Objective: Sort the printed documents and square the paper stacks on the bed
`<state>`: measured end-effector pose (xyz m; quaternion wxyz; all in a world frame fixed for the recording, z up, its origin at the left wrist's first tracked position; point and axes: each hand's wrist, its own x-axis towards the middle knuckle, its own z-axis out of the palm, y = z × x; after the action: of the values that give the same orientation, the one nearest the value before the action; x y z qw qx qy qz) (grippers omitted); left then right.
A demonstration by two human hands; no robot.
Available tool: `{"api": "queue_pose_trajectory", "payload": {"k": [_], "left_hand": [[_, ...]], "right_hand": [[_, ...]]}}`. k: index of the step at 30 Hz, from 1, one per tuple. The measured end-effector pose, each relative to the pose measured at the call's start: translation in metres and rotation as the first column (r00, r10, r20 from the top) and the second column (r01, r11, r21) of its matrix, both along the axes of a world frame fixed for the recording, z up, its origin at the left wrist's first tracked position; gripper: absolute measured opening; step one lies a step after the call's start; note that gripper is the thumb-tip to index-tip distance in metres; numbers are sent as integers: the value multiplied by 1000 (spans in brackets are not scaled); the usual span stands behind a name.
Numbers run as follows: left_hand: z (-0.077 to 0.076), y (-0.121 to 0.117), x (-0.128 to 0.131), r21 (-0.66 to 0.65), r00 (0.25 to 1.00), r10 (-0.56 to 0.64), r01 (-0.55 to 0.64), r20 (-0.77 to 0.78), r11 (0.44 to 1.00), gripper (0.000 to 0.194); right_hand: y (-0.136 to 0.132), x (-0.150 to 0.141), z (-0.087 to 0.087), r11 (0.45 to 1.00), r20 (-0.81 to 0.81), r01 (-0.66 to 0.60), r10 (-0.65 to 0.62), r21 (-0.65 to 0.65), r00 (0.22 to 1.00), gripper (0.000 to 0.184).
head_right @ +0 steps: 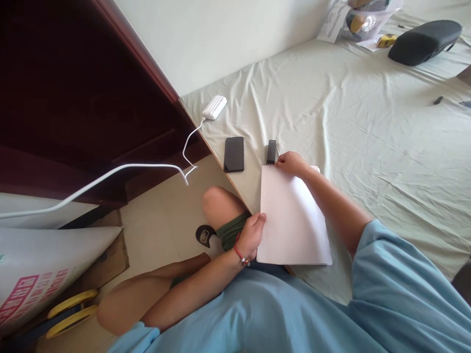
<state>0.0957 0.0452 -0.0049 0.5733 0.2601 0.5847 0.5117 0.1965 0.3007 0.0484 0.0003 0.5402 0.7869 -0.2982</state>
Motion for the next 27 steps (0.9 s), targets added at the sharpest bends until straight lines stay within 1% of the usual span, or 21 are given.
{"api": "queue_pose_trajectory", "payload": {"k": [4,8,13,16,19,22,24,26,27], "left_hand": [[-2,-3,5,-28,996,36,-34,82,999,58],[-4,-6,8,-41,994,28,-24,109,999,61],[-6,-11,8,-22,1000,7,-6,10,1000,63],[-8,-15,7,-8,999,-10,10,-51,1000,61],[-9,-17,5,-7,989,-24,24,-148,1000,59],[-10,-17,3,-9,970,-37,36,-238,999,57],[-10,-16,3,-11,965,-36,34,-260,999,56],[-11,-15,3,-13,966,-31,29,-256,999,55],[-11,-15,4,-13,968,-31,28,-250,1000,54]], "right_hand": [[0,-1,0,999,-13,28,-28,-20,1000,17],[1,-2,0,999,-9,49,-50,-23,999,15],[3,-3,-2,998,7,60,-60,-11,998,15],[7,-1,-5,998,15,54,-54,18,998,18],[8,2,-6,997,31,38,-40,60,999,23],[2,3,-2,992,50,17,-23,122,998,26],[-7,2,3,981,49,12,-22,195,999,32],[-18,1,7,940,-5,-7,9,341,1000,41],[-23,2,7,905,-44,-31,55,425,997,44]]}}
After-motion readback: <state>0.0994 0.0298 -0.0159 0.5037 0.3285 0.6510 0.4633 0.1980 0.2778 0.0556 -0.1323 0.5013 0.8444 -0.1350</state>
